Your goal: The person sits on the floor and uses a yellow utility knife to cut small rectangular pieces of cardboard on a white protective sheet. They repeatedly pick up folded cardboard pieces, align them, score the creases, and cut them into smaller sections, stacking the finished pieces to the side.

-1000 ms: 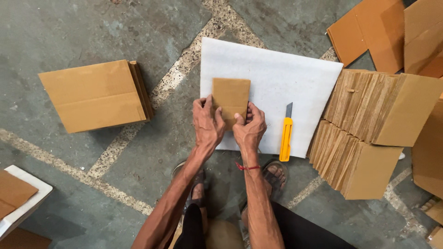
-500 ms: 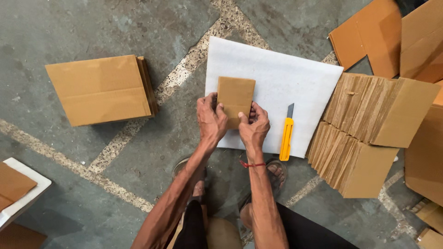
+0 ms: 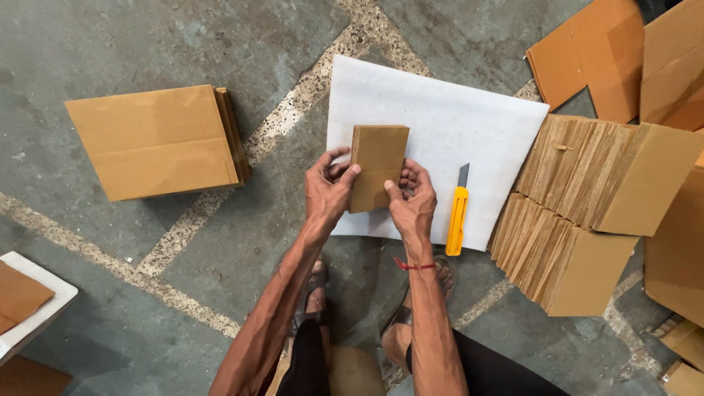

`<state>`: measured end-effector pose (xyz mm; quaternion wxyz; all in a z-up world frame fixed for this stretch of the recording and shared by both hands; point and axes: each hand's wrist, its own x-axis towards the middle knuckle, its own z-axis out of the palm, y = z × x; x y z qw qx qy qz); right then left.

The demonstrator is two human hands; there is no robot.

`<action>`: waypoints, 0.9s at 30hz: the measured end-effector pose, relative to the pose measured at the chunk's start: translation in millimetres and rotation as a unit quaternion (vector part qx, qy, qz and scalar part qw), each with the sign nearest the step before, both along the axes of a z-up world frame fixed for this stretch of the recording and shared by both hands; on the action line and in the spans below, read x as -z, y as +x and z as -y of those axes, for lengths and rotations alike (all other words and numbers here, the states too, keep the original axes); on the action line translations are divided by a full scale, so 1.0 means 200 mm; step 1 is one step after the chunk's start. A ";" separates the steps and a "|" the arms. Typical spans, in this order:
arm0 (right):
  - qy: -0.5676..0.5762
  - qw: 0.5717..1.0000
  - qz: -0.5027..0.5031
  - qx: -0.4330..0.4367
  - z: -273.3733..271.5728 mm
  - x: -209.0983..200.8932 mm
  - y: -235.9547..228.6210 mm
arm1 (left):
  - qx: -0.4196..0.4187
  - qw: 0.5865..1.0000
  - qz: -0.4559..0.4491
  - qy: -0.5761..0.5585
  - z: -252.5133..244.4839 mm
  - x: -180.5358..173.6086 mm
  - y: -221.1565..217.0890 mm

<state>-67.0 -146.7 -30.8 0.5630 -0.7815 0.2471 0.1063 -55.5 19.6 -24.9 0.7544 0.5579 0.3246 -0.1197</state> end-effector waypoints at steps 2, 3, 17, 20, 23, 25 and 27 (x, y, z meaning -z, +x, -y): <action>-0.014 1.000 0.005 -0.004 -0.01 -0.02 0.01 | -0.004 0.999 0.011 -0.033 0.00 0.06 -0.01; -0.030 0.999 -0.001 -0.010 -0.03 -0.03 0.00 | -0.006 0.999 0.014 -0.049 0.00 0.08 -0.02; -0.203 0.967 0.012 -0.155 -0.22 -0.33 -0.01 | 0.048 0.988 -0.004 -0.145 -0.07 0.07 -0.02; -0.120 0.985 -0.011 -0.122 -0.22 -0.36 -0.02 | 0.052 0.984 -0.010 -0.171 -0.08 0.05 -0.01; -0.093 0.989 -0.006 -0.113 -0.21 -0.35 -0.03 | 0.052 0.982 0.000 -0.181 -0.08 0.06 -0.02; -0.088 0.990 -0.028 -0.109 -0.19 -0.34 -0.04 | 0.053 0.983 0.001 -0.178 -0.09 0.06 -0.02; -0.041 0.994 -0.019 -0.101 -0.17 -0.32 -0.05 | 0.051 0.984 -0.008 -0.169 -0.09 0.07 -0.02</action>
